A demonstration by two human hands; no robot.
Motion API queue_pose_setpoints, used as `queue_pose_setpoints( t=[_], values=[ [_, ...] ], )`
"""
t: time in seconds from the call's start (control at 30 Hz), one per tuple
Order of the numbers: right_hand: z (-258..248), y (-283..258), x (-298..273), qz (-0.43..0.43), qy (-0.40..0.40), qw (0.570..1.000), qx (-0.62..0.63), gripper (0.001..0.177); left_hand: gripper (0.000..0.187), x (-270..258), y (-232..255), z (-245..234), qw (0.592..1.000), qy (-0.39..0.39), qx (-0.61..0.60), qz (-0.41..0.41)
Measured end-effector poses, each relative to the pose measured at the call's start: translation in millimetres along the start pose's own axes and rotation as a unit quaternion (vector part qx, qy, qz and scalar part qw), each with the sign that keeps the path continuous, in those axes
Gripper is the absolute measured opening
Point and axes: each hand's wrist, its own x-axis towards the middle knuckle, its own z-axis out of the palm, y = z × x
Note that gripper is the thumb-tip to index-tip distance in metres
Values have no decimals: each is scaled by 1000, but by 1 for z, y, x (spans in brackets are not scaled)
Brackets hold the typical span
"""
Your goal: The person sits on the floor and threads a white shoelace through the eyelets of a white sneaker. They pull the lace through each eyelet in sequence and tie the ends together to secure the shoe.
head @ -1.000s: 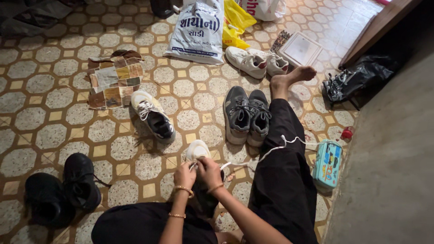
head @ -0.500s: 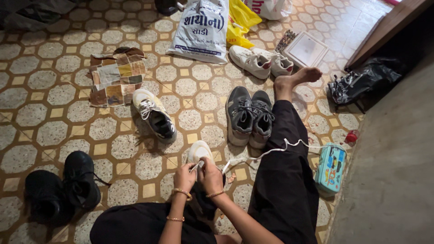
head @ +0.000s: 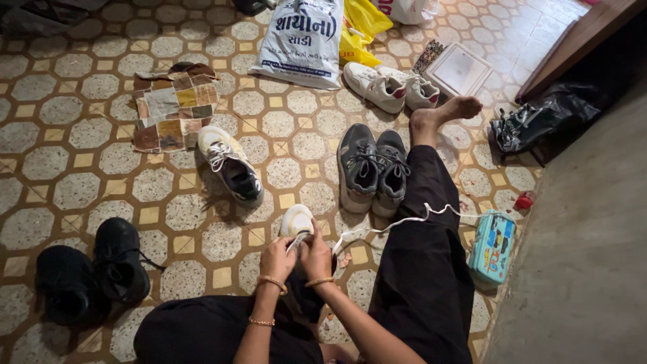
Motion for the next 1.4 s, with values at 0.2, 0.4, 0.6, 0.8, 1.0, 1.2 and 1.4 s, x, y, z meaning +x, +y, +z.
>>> queue_pose_setpoints(
  t=[0.2, 0.4, 0.6, 0.8, 1.0, 1.2, 1.4],
  values=[
    [12, 15, -1, 24, 44, 997, 58, 54, 27, 0, 2, 1, 1000, -13, 6, -10],
    [25, 28, 4, 24, 40, 996, 80, 38, 27, 3, 3, 2, 999, -1, 30, -21],
    [53, 61, 10, 29, 10, 996, 85, 39, 30, 19, -29, 17, 951, -43, -233, -198],
    [61, 83, 13, -121, 28, 986, 115, 56, 17, 32, -29, 28, 980, 85, -167, -66],
    [50, 67, 2, -28, -44, 995, 89, 59, 9, 33, -58, -69, 912, 352, -208, -41],
    [49, 47, -4, -33, -92, 993, 65, 59, 4, -12, -137, -216, 729, 632, -256, -50],
    [55, 51, -5, -95, -69, 992, 53, 60, 33, -38, -122, -256, 708, 706, -20, 14]
  ],
)
